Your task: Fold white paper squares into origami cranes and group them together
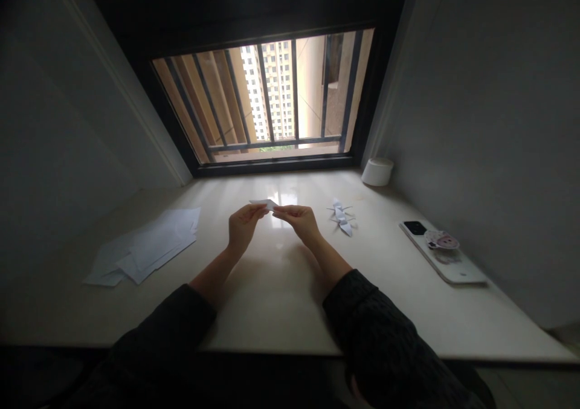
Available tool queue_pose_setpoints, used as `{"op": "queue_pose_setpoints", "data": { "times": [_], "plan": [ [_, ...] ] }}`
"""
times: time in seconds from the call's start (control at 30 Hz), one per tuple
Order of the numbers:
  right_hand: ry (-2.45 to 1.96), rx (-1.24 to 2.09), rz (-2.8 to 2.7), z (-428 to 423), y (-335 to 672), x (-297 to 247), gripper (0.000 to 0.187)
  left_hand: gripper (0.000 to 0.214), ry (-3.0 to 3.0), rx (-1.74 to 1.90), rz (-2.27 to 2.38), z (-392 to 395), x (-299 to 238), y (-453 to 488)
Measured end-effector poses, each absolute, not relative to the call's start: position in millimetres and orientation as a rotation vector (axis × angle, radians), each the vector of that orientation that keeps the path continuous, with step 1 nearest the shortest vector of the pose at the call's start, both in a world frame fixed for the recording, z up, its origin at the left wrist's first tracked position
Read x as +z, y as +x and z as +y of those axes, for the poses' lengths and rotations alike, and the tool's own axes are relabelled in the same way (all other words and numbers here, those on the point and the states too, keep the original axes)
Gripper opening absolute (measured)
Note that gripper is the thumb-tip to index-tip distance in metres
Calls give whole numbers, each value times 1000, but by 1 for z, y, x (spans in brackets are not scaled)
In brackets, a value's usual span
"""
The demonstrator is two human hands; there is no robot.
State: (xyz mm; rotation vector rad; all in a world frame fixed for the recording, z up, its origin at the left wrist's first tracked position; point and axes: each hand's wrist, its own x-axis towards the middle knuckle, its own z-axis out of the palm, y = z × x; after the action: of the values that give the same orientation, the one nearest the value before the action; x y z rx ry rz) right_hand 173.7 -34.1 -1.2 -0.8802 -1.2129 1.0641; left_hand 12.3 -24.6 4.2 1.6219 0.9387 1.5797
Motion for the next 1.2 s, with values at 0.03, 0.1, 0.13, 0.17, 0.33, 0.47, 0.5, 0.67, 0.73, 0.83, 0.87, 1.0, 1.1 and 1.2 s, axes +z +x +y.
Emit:
{"op": "queue_pose_setpoints", "data": {
  "times": [0.03,0.1,0.13,0.17,0.33,0.47,0.5,0.67,0.73,0.83,0.87,1.0,1.1,1.2],
  "plan": [
    [-885,1059,-1211,-34,174,-1,31,19,1607,1582,930,-24,3,12],
    [-888,1052,-1206,-34,173,-2,31,19,1568,1581,916,-23,2,13],
    [-887,1050,-1198,-34,173,-2,32,19,1548,1576,911,-23,2,14],
    [-884,1049,-1185,-33,172,-2,32,20,1526,1572,905,-23,1,15],
    [-823,1092,-1066,-28,170,-8,30,23,1485,1557,871,-27,1,18],
    [-812,1165,-964,-22,170,-15,30,22,1535,1575,865,-29,1,19],
    [-812,1185,-949,-21,170,-17,29,22,1543,1577,865,-29,1,18],
    [-809,1222,-942,-18,171,-18,29,22,1534,1587,848,-27,-1,18],
    [-808,1214,-950,-18,171,-18,29,21,1528,1584,841,-26,-2,18],
    [-809,1193,-958,-19,170,-17,28,21,1516,1582,838,-27,-1,19],
    [-810,1186,-963,-19,170,-16,28,21,1511,1583,840,-27,-1,19],
    [-827,1147,-990,-23,169,-13,28,21,1469,1594,848,-28,1,20],
    [-849,1123,-995,-24,169,-12,29,20,1425,1589,848,-28,2,21],
    [-859,1115,-993,-24,170,-12,30,21,1401,1580,833,-28,2,21]
  ]
}}
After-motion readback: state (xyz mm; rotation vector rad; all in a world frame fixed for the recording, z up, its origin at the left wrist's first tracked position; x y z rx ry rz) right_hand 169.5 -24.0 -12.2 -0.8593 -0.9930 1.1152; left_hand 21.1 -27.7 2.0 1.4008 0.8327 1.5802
